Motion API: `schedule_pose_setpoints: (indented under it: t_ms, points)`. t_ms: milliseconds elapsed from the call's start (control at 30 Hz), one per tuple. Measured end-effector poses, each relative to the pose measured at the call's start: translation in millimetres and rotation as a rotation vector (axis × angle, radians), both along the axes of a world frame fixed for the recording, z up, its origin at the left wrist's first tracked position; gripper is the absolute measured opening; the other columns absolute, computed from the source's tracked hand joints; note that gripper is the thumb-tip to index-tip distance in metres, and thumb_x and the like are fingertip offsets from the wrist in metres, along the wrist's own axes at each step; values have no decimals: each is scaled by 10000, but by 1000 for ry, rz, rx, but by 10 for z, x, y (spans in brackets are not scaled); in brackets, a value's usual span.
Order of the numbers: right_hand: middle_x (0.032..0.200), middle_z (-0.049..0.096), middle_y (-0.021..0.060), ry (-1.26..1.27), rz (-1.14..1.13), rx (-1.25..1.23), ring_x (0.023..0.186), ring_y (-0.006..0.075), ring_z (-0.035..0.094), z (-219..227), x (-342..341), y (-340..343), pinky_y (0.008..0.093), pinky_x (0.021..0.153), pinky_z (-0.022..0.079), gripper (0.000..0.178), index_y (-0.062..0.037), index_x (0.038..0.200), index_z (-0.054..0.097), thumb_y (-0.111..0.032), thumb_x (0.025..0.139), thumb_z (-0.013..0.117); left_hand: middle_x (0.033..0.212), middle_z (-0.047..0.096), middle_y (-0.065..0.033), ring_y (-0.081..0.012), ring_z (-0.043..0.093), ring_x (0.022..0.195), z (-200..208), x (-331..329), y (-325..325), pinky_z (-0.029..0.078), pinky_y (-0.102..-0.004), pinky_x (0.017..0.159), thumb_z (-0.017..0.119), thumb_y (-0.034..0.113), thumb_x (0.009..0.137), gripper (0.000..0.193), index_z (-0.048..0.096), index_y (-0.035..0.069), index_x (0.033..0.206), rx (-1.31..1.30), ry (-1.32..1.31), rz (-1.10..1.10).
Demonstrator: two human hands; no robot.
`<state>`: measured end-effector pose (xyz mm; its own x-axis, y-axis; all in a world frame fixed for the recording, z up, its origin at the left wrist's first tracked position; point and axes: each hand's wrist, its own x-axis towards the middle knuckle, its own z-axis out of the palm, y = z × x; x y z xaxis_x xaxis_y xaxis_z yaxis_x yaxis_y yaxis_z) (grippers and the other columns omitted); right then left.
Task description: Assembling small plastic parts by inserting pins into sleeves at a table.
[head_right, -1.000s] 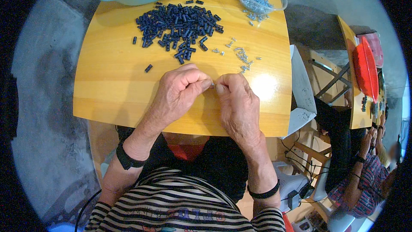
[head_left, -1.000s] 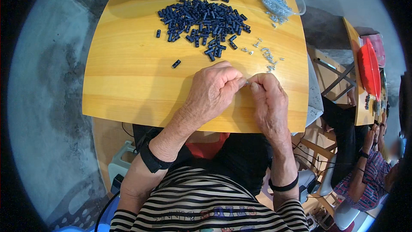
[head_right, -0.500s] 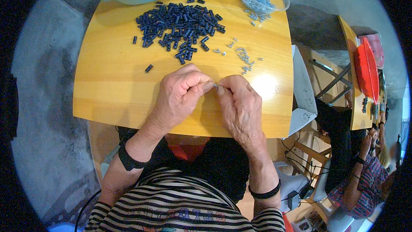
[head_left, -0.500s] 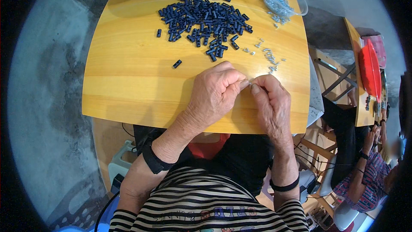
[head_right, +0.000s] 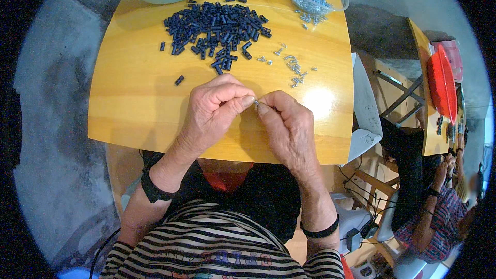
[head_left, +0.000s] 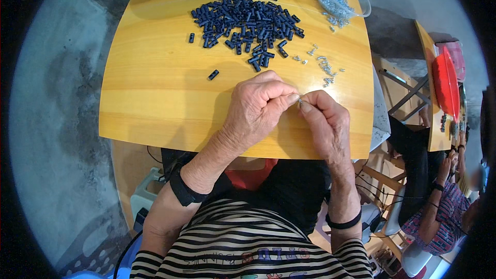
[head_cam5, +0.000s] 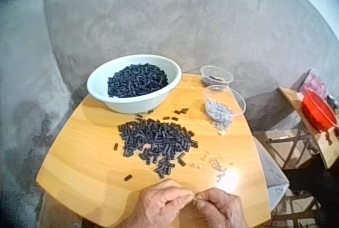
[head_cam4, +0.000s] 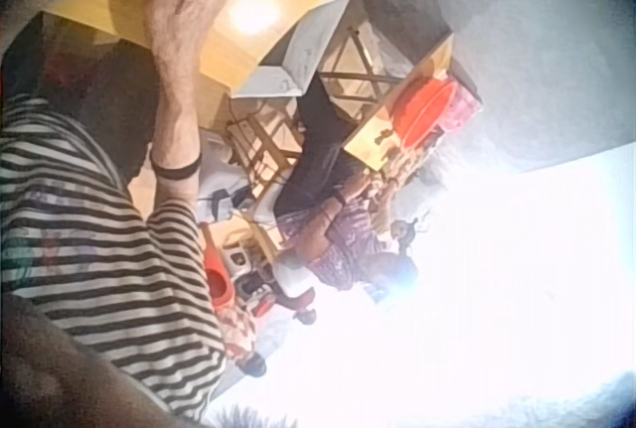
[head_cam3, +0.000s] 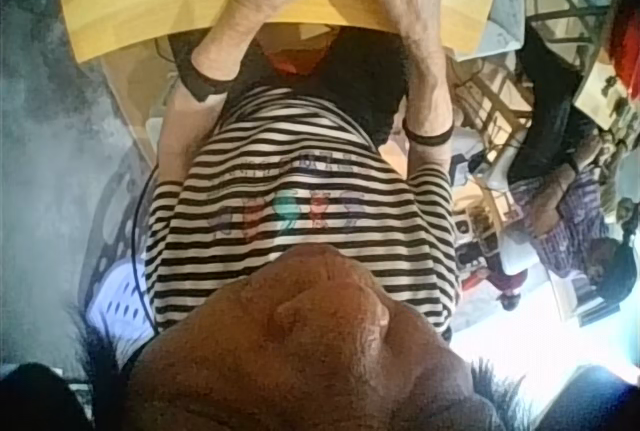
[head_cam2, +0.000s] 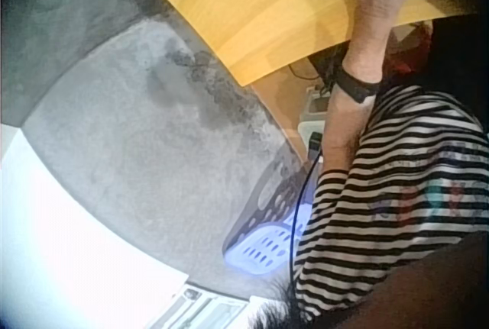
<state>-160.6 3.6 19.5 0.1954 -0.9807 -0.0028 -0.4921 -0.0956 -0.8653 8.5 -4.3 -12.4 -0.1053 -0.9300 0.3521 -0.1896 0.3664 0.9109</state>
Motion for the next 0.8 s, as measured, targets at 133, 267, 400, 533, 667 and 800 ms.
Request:
schedule_pose_setpoints:
  t_ms: [133, 267, 400, 533, 667, 800]
  points:
    - [751, 618, 99, -110, -78, 124, 668, 165, 579, -44, -40, 11, 285, 622, 467, 90, 15, 885, 607, -70, 861, 621, 734, 601, -73, -145, 575, 681, 12, 8, 7, 455, -257, 617, 675, 37, 833, 67, 657, -28, 829, 58, -36, 0]
    - [750, 611, 86, -13, -112, -79, 661, 166, 580, -62, 44, 61, 282, 604, 471, 102, -4, 890, 605, 7, 809, 666, 703, 591, -71, -145, 564, 652, 37, 0, 12, 447, -263, 601, 680, 39, 827, 72, 656, -27, 809, 65, -69, 25]
    - [733, 597, 101, 63, -68, -314, 654, 197, 592, -111, 69, 30, 293, 586, 472, 108, -10, 863, 603, 31, 789, 672, 693, 583, -73, -146, 564, 645, 8, -15, 3, 444, -265, 592, 679, 34, 821, 72, 650, -27, 797, 35, -79, 31]
    - [734, 587, 135, 97, -25, -403, 655, 252, 600, -67, 59, 14, 310, 587, 471, 70, -2, 834, 602, 21, 797, 657, 694, 579, -83, -174, 575, 644, -26, -30, 14, 453, -276, 589, 669, 17, 819, 42, 647, -18, 809, -36, -104, 54]
    - [684, 568, 104, 69, -63, -232, 640, 212, 579, -42, 59, -1, 306, 595, 458, 64, 8, 817, 598, -46, 840, 624, 724, 593, -89, -198, 590, 660, -16, -36, 19, 469, -286, 599, 674, 7, 811, 37, 652, -5, 838, -69, -95, 44]
    - [642, 528, 6, -153, -90, 250, 653, 86, 474, 45, -18, -56, 249, 597, 414, 156, 9, 812, 604, -116, 896, 565, 742, 601, -88, -197, 596, 674, -17, -55, 19, 469, -282, 604, 675, 9, 813, 37, 656, -3, 844, -87, -49, 39]
